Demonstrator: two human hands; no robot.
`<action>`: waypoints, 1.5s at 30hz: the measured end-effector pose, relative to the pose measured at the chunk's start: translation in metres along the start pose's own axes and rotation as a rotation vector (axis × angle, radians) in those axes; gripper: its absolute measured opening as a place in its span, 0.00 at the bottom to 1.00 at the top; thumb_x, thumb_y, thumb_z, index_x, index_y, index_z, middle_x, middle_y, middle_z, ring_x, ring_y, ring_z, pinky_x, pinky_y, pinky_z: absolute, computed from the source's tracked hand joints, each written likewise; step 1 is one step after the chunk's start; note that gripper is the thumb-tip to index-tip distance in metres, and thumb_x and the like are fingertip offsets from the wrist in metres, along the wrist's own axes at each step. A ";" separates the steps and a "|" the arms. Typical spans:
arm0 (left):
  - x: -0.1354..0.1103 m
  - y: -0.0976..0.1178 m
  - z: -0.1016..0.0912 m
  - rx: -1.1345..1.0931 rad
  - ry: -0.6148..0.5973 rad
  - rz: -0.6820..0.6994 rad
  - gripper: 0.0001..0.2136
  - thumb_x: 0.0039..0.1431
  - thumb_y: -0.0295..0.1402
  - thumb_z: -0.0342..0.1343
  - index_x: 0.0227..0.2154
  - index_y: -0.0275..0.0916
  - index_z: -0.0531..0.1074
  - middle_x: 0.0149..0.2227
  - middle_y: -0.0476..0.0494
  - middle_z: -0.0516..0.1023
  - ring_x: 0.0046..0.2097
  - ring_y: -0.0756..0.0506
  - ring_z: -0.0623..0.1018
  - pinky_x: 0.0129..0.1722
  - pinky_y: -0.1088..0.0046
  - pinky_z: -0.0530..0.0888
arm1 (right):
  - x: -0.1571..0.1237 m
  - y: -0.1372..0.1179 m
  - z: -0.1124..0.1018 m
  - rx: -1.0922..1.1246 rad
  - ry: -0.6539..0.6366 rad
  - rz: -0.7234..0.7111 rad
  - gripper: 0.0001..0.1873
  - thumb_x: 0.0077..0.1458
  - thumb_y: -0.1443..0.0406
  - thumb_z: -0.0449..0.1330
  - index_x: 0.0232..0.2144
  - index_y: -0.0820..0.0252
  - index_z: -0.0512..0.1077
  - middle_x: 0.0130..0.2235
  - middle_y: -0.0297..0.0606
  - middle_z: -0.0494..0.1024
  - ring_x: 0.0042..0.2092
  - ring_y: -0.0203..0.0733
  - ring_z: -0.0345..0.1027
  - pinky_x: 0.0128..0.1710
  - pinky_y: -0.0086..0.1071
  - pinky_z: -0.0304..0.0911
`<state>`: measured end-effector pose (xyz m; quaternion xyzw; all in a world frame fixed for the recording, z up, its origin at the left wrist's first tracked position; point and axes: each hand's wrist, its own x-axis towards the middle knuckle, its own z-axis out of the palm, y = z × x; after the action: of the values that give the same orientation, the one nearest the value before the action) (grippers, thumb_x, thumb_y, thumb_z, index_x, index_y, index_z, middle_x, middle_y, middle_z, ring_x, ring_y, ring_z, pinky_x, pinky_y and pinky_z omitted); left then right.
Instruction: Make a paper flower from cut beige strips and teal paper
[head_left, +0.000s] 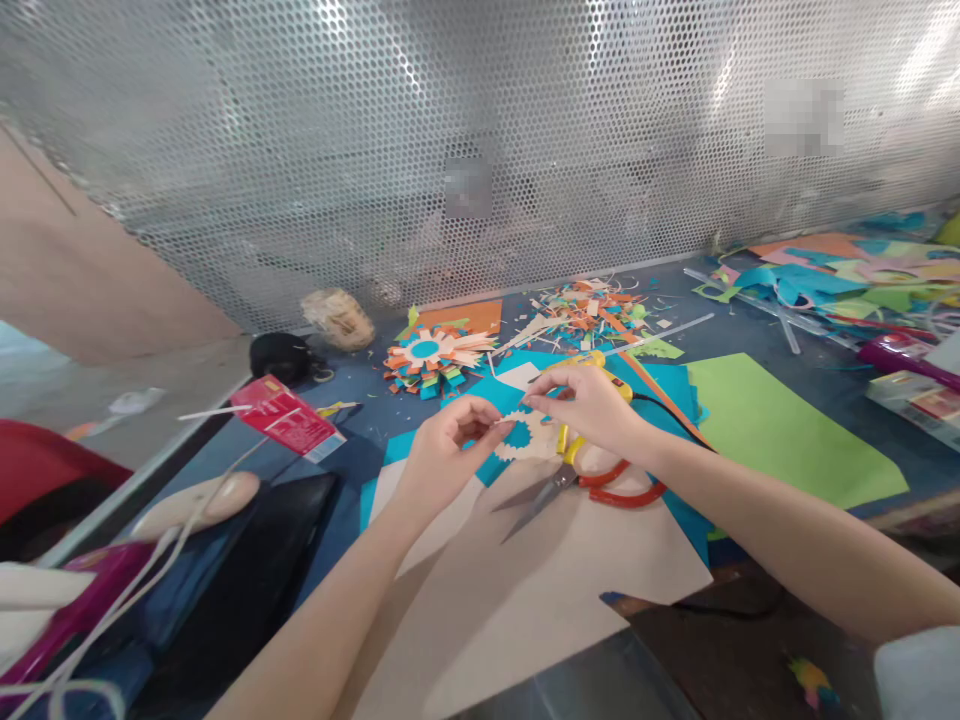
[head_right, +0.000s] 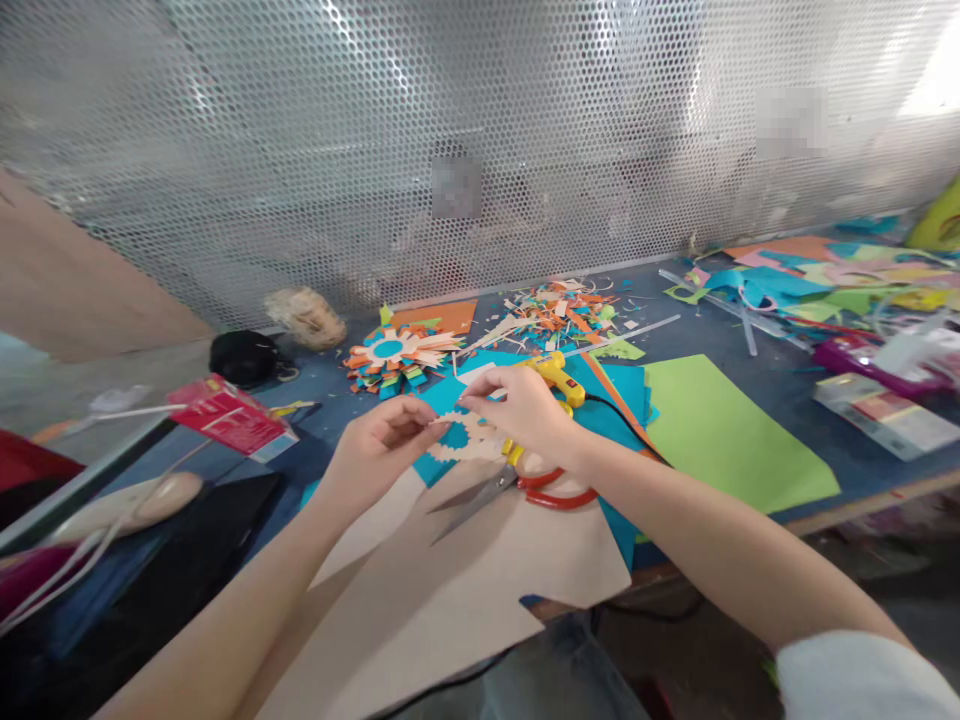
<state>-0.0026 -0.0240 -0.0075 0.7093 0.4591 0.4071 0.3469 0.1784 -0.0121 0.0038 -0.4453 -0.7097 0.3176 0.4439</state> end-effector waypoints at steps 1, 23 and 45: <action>0.000 0.000 0.000 0.005 0.001 -0.001 0.10 0.48 0.38 0.57 0.26 0.37 0.66 0.26 0.50 0.70 0.28 0.51 0.71 0.29 0.76 0.69 | 0.000 0.000 0.001 0.005 0.004 0.010 0.05 0.47 0.65 0.59 0.24 0.62 0.73 0.31 0.36 0.77 0.35 0.37 0.70 0.33 0.27 0.63; 0.000 0.000 0.000 -0.072 0.001 -0.022 0.17 0.47 0.36 0.59 0.39 0.39 0.62 0.30 0.48 0.75 0.30 0.50 0.74 0.31 0.74 0.70 | -0.002 -0.002 0.002 0.030 -0.059 -0.015 0.06 0.50 0.66 0.56 0.26 0.61 0.73 0.31 0.35 0.77 0.35 0.35 0.69 0.34 0.27 0.62; -0.002 0.004 -0.002 0.082 -0.017 0.052 0.21 0.48 0.36 0.57 0.47 0.40 0.63 0.37 0.44 0.75 0.31 0.49 0.73 0.31 0.71 0.70 | -0.001 0.003 -0.001 -0.002 -0.084 -0.039 0.08 0.48 0.71 0.57 0.34 0.61 0.70 0.35 0.37 0.76 0.38 0.35 0.70 0.35 0.28 0.65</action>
<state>-0.0033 -0.0268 -0.0037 0.7382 0.4538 0.3906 0.3106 0.1802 -0.0118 0.0015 -0.4179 -0.7367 0.3268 0.4194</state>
